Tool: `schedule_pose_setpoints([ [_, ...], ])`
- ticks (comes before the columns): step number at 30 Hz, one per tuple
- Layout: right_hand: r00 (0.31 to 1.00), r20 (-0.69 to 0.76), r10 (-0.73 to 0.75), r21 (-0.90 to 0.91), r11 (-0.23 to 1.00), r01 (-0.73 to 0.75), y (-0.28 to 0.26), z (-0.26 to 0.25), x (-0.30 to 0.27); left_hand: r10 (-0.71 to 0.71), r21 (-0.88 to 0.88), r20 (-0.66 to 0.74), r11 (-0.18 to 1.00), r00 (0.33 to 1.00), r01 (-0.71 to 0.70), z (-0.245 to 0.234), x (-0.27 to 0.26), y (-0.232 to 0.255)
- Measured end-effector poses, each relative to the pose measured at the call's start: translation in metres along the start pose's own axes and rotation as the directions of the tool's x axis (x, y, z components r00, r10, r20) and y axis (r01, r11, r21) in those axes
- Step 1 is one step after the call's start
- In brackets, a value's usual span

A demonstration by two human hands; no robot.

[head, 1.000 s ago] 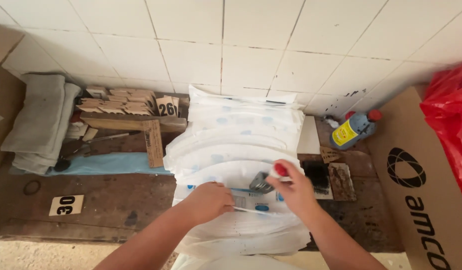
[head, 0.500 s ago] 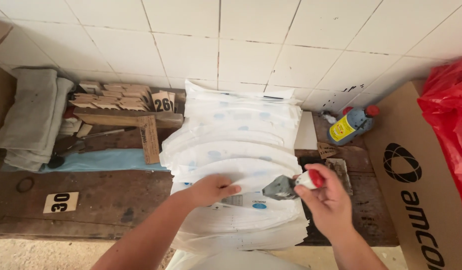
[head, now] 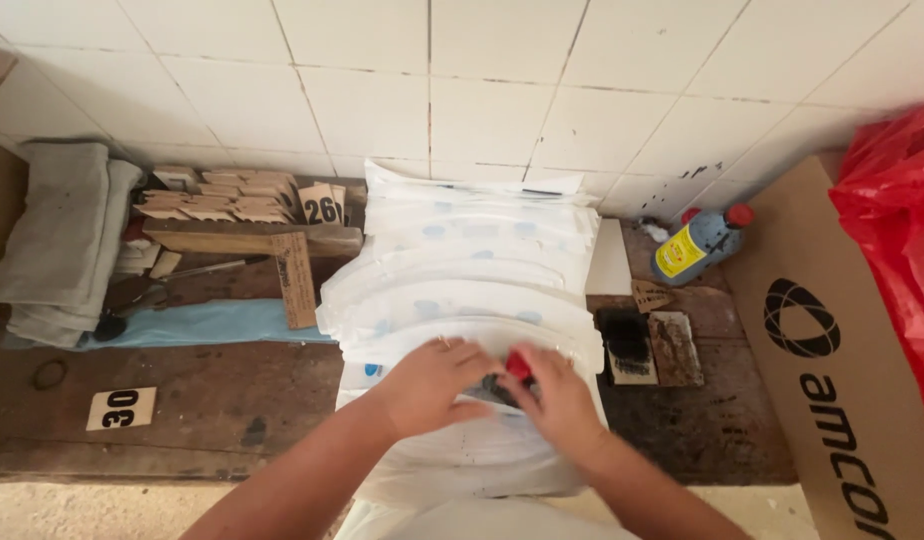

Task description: A person uses a hand stamp to mark a stack of white plastic bags, flipping each bag after stamping it.

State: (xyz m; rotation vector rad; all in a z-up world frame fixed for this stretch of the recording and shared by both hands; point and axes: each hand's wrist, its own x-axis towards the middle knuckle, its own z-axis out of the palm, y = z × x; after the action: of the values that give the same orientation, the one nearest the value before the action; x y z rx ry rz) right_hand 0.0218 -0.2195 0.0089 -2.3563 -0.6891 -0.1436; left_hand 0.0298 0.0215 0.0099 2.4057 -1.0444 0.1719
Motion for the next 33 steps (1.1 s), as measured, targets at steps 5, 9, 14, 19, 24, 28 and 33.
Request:
schedule_pose_setpoints([
  [5, 0.732, 0.245, 0.636, 0.197, 0.707, -0.680, -0.023, -0.067, 0.031, -0.069, -0.007, 0.500, 0.996, 0.864, 0.083, 0.015, -0.033, -0.012],
  [9, 0.660, -0.119, 0.742, 0.261, 0.665, -0.700, -0.023, -0.114, 0.023, -0.184, -0.086, 0.417, 0.967, 0.890, 0.241, 0.008, -0.045, -0.012],
  [14, 0.757, -0.304, 0.578, 0.121, 0.812, -0.571, 0.071, -0.130, -0.009, -0.534, 0.009, 0.432, 0.808, 0.726, 0.589, -0.015, -0.021, -0.003],
  [19, 0.834, -0.417, 0.361, -0.133, 0.884, -0.449, 0.119, -0.099, -0.030, -0.767, -0.274, 0.273, 0.517, 0.581, 0.811, -0.047, 0.010, 0.017],
  [24, 0.847, -0.347, 0.402, -0.145, 0.870, -0.472, 0.119, -0.088, -0.021, -0.688, -0.462, 0.279, 0.516, 0.671, 0.721, -0.061, 0.018, 0.038],
  [28, 0.829, -0.326, 0.455, -0.068, 0.863, -0.500, 0.119, -0.102, -0.005, -0.472, -0.272, 0.277, 0.797, 0.837, 0.540, -0.018, -0.005, 0.012],
  [33, 0.783, -0.138, 0.607, -0.073, 0.782, -0.619, 0.106, -0.111, 0.005, -0.302, -0.070, 0.287, 0.940, 0.909, 0.335, 0.034, -0.031, -0.015],
])
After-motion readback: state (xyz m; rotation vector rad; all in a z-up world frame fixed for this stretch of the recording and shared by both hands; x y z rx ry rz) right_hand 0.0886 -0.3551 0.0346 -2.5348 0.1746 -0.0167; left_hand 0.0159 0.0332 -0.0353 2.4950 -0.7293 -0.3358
